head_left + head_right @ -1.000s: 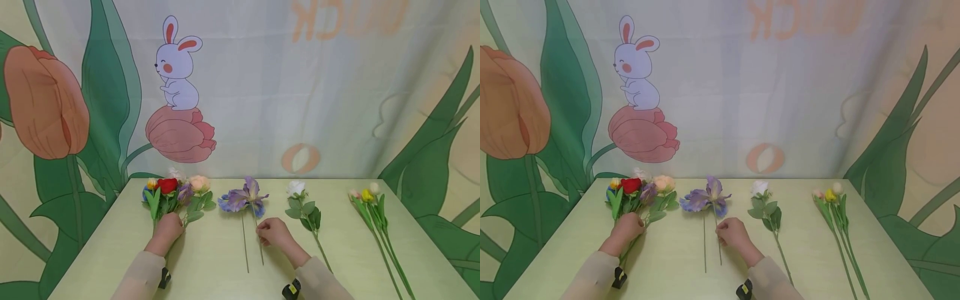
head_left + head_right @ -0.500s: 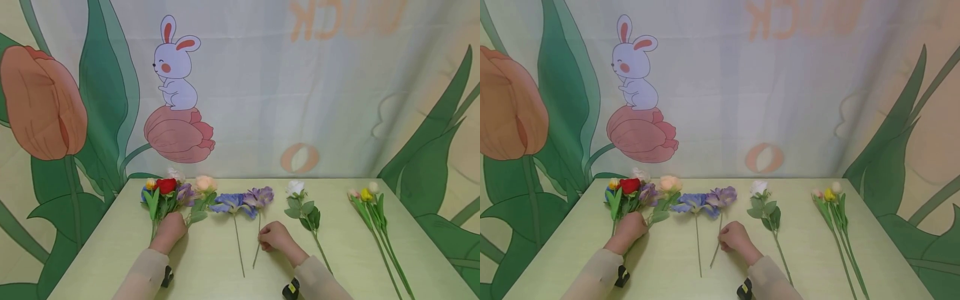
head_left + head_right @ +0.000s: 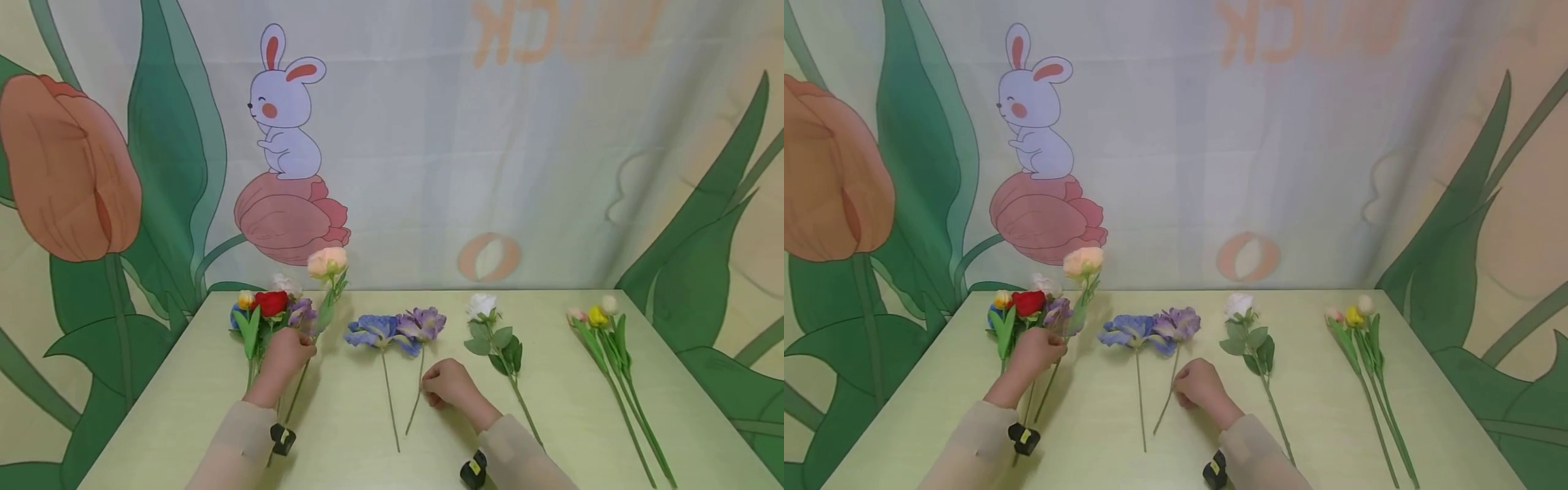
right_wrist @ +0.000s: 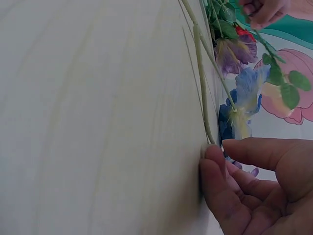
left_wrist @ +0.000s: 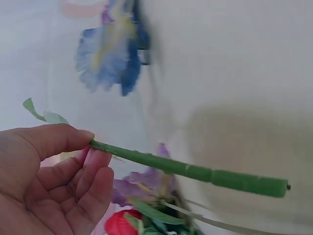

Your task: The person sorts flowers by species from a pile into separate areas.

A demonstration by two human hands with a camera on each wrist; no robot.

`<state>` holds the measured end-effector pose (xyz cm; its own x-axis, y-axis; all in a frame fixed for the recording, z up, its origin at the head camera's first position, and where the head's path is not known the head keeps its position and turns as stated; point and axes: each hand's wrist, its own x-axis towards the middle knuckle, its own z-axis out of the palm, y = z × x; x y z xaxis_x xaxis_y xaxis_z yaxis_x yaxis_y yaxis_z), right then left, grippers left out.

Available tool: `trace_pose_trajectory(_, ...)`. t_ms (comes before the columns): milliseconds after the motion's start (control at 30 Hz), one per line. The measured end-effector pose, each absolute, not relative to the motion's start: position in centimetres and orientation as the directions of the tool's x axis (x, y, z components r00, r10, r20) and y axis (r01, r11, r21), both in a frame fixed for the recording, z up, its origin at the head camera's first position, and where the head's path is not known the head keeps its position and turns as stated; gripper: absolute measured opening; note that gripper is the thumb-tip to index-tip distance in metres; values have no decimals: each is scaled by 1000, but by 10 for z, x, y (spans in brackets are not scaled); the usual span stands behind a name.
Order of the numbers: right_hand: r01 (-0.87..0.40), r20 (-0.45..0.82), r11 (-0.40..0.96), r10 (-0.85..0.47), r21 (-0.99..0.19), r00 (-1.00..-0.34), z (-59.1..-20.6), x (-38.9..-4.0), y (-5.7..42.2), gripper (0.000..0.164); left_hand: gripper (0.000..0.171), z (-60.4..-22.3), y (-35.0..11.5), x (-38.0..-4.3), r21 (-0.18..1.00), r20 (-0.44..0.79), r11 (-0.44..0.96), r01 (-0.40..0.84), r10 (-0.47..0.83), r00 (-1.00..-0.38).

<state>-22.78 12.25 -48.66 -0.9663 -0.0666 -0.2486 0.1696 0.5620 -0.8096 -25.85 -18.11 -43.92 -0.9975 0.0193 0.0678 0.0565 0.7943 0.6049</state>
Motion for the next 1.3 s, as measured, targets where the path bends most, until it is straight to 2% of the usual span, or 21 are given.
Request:
trace_pose_trajectory(100,154,-234,571,-69,-806,-970,-485,-227,123,9,20,-431,-178,-257,614,93,787,56,-2,-996)
trace_pose_trajectory(167,132,-214,584,-73,-801,-974,-484,-227,125,9,14,-426,-177,-255,622,94,781,48,-13,-996)
trace_pose_trajectory(400,57,-134,561,-97,-826,-986,-472,-225,135,12,20,-416,-173,-247,683,51,730,4,-42,-998)
trace_pose_trajectory(667,-61,-34,527,-168,-848,-985,-450,-217,154,22,21,-407,-163,-235,762,64,647,9,-61,-996)
trace_pose_trajectory(1000,-156,66,533,-184,-832,-981,-434,-196,166,20,18,-391,-131,-207,811,184,570,132,-34,-982)
trace_pose_trajectory(1300,-218,123,436,-236,-873,-964,-421,-185,147,22,16,-394,-92,-197,880,196,438,184,18,-980)
